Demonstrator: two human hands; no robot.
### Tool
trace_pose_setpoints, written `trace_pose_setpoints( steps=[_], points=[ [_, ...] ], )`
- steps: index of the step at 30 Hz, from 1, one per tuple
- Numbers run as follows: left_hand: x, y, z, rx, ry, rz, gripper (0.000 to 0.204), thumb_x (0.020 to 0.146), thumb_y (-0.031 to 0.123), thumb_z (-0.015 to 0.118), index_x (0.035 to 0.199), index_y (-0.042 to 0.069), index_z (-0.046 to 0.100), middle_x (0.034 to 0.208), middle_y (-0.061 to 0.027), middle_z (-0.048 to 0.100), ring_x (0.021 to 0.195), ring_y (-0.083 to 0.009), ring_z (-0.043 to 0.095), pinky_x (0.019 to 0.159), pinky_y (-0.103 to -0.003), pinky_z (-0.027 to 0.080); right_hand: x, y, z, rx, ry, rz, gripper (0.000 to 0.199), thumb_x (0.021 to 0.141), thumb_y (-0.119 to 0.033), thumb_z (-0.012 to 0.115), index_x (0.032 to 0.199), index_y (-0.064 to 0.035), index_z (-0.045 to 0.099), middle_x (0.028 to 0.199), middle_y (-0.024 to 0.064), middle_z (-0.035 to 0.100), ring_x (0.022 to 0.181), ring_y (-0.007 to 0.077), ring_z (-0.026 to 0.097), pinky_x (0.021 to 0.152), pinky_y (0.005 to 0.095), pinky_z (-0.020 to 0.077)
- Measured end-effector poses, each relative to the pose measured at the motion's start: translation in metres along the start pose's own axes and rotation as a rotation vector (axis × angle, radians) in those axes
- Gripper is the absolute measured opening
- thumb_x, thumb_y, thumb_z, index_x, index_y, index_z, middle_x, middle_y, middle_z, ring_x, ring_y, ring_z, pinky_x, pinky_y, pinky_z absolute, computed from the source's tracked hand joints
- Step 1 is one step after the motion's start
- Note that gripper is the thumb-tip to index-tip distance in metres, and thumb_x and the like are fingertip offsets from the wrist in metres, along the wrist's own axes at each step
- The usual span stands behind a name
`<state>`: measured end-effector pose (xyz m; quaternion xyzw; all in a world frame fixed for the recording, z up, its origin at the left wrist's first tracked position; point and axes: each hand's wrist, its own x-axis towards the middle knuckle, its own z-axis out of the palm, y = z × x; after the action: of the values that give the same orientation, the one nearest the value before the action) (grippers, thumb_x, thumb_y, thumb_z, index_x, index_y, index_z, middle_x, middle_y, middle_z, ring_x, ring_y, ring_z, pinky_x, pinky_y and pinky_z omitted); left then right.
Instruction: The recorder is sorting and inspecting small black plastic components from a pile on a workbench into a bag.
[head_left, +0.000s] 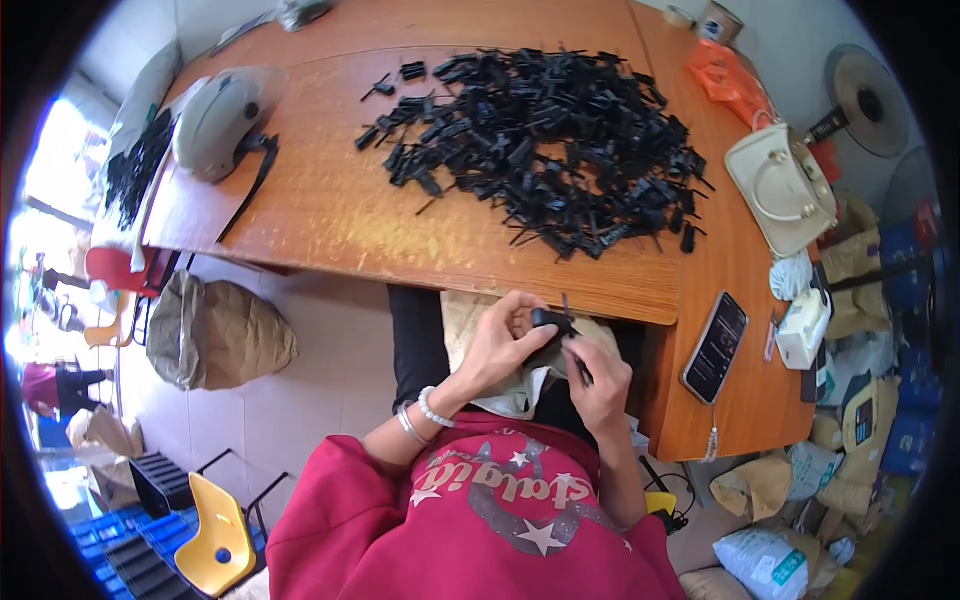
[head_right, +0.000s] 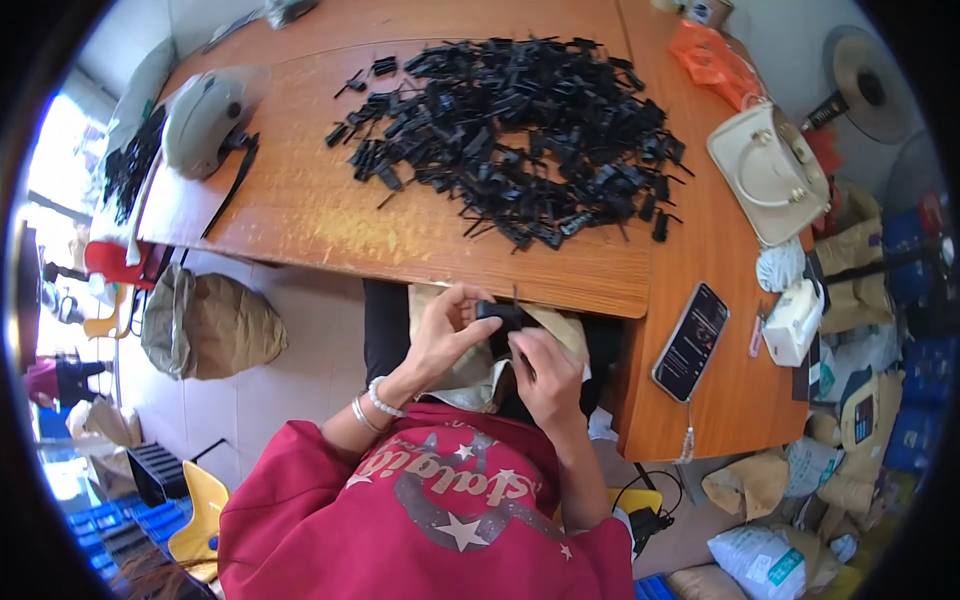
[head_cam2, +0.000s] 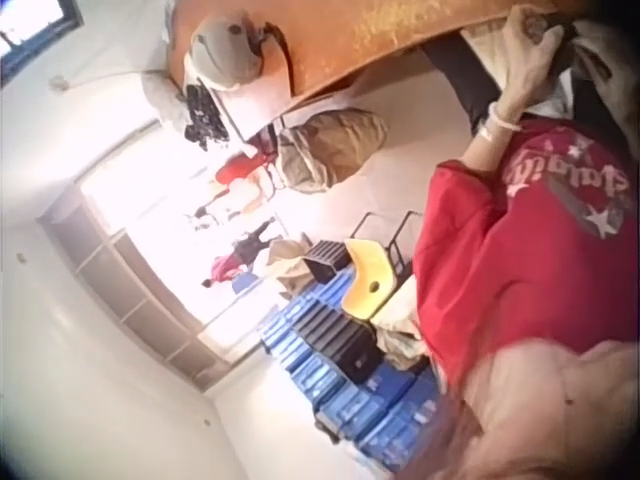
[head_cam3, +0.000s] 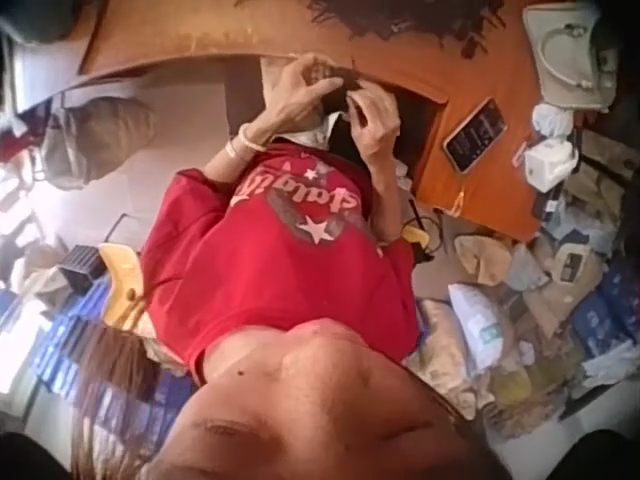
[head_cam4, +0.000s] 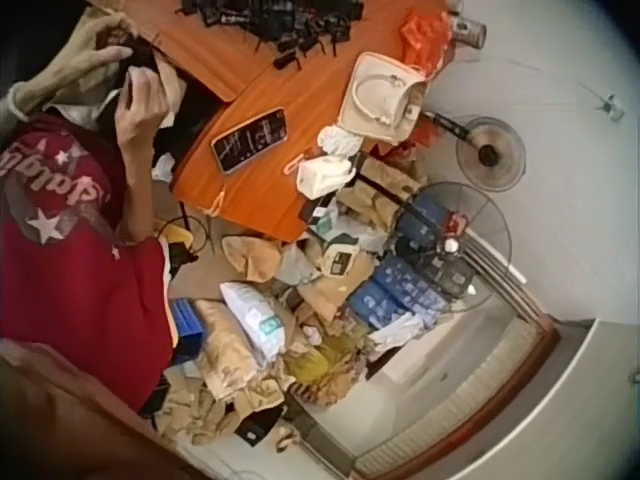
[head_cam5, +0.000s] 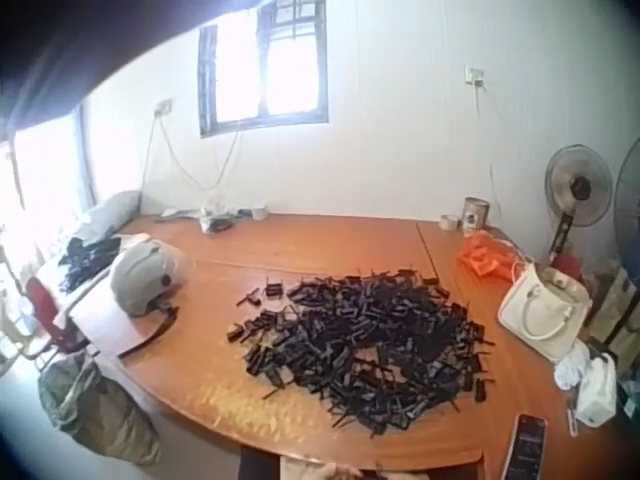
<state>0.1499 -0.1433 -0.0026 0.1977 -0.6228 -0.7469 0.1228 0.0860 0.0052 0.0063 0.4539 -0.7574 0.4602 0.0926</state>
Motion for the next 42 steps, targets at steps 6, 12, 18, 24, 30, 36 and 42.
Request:
trace_pose_setpoints(
  steps=[6,12,18,24,30,36,42],
  points=[
    [-0.004,0.003,0.006,0.185,-0.010,0.412,0.027,0.075,0.008,0.070,0.096,-0.002,0.056,0.078,-0.0069,0.057,0.073,-0.0105,0.055,0.068,-0.025,0.046,-0.014,-0.029,0.005,0.076,-0.117,0.023,0.019,0.072,0.003,0.068,0.090,-0.0004,0.060,0.082,0.0153,0.064,0.072,0.0302,0.064,0.060,0.0344,0.0504],
    [-0.031,0.002,0.007,0.004,-0.068,-0.060,0.027,0.083,0.010,0.061,0.109,0.000,0.058,0.077,0.0021,0.049,0.070,-0.0050,0.042,0.062,-0.019,0.037,-0.014,-0.033,-0.003,0.317,-0.078,0.305,0.013,0.075,-0.002,0.068,0.086,-0.0014,0.061,0.074,0.0122,0.063,0.065,0.0244,0.064,0.057,0.0304,0.0484],
    [-0.041,0.017,0.006,0.028,-0.245,-0.031,0.043,0.083,0.018,0.066,0.119,-0.002,0.053,0.082,0.0020,0.049,0.073,-0.0034,0.043,0.060,-0.019,0.035,-0.018,-0.019,-0.003,0.474,0.003,0.617,0.009,0.078,-0.004,0.067,0.080,-0.0018,0.058,0.065,0.0018,0.057,0.055,0.0080,0.052,0.052,0.0222,0.0424],
    [-0.045,0.015,-0.003,0.090,-0.377,-0.154,0.036,0.088,0.019,0.060,0.117,-0.002,0.053,0.069,0.0036,0.050,0.056,-0.0036,0.041,0.048,-0.021,0.034,-0.020,-0.001,-0.006,0.931,-0.172,0.737,0.016,0.087,-0.010,0.060,0.100,-0.0005,0.062,0.061,-0.0017,0.051,0.049,0.0042,0.044,0.043,0.0191,0.0339],
    [-0.040,-0.005,-0.008,0.092,-0.399,-0.207,0.034,0.094,0.023,0.048,0.119,0.001,0.054,0.064,0.0013,0.051,0.054,-0.0044,0.041,0.048,-0.021,0.033,-0.013,-0.003,-0.005,0.862,-0.270,0.761,0.015,0.086,-0.011,0.061,0.097,-0.0004,0.064,0.062,-0.0004,0.054,0.049,0.0045,0.046,0.043,0.0191,0.0349],
    [-0.038,0.002,-0.008,0.002,-0.358,-0.203,0.031,0.092,0.020,0.049,0.115,0.000,0.059,0.064,0.0003,0.052,0.058,-0.0051,0.043,0.051,-0.020,0.035,-0.009,-0.005,-0.004,0.836,-0.264,0.751,0.013,0.086,-0.009,0.060,0.093,0.0007,0.063,0.062,0.0005,0.055,0.048,0.0052,0.047,0.042,0.0191,0.0348],
    [-0.031,0.001,-0.011,-0.077,-0.378,-0.197,0.032,0.093,0.019,0.047,0.115,-0.001,0.058,0.065,-0.0009,0.055,0.057,-0.0069,0.047,0.053,-0.021,0.038,0.002,-0.002,-0.010,0.794,-0.340,0.749,0.014,0.083,-0.008,0.062,0.094,0.0002,0.064,0.064,0.0012,0.056,0.049,0.0060,0.048,0.043,0.0201,0.0361]
  ],
)
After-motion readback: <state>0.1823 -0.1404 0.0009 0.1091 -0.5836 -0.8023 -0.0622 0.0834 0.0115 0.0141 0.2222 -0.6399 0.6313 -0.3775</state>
